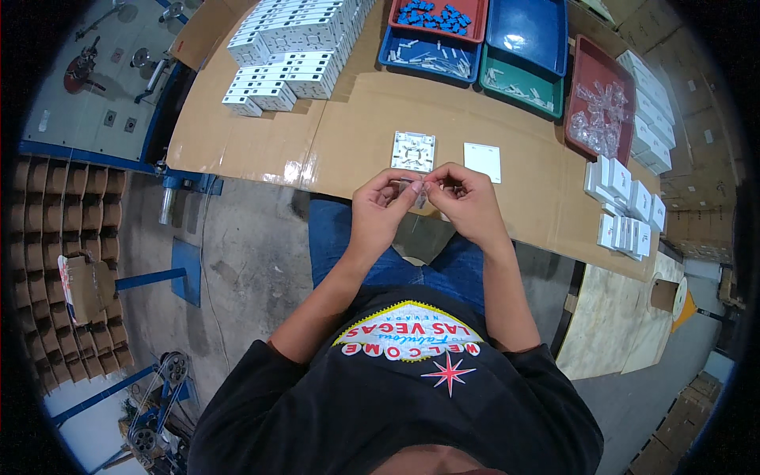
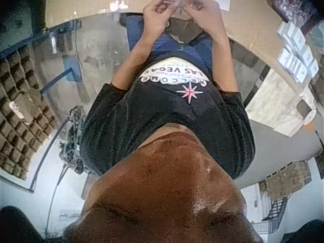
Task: Assembling components and placing them into small white boxes at a warehouse workstation.
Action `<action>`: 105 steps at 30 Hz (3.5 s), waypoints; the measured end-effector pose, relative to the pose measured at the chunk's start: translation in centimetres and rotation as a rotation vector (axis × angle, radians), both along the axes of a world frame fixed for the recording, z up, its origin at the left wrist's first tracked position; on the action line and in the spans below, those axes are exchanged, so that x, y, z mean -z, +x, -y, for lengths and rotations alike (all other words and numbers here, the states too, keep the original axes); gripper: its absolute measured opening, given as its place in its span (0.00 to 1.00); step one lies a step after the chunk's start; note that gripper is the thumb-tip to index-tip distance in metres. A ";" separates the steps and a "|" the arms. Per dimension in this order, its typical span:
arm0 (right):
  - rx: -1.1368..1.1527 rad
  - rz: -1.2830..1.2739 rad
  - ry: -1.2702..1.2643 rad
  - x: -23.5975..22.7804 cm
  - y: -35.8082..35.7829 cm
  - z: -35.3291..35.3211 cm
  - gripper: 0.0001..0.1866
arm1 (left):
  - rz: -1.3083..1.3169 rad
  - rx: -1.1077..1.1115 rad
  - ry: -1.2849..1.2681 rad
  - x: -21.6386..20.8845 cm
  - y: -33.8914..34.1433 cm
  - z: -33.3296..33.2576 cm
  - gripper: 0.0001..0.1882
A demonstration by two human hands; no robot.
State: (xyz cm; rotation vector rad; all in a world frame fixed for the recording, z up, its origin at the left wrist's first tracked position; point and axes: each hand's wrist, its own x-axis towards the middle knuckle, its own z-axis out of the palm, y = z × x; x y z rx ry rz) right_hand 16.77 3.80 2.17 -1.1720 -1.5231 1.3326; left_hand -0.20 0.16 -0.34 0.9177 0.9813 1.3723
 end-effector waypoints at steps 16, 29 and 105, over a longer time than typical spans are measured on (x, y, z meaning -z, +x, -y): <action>-0.034 0.007 -0.054 0.3 0.4 -0.4 0.07 | -0.105 -0.027 0.027 0.3 -0.2 -0.3 0.09; -0.004 -0.070 -0.061 0.1 0.2 -0.5 0.07 | -0.037 -0.132 -0.004 -0.6 0.4 -0.2 0.12; 0.040 0.423 0.218 9.7 0.0 -5.2 0.10 | -0.996 -0.088 0.401 9.7 -3.7 -8.6 0.11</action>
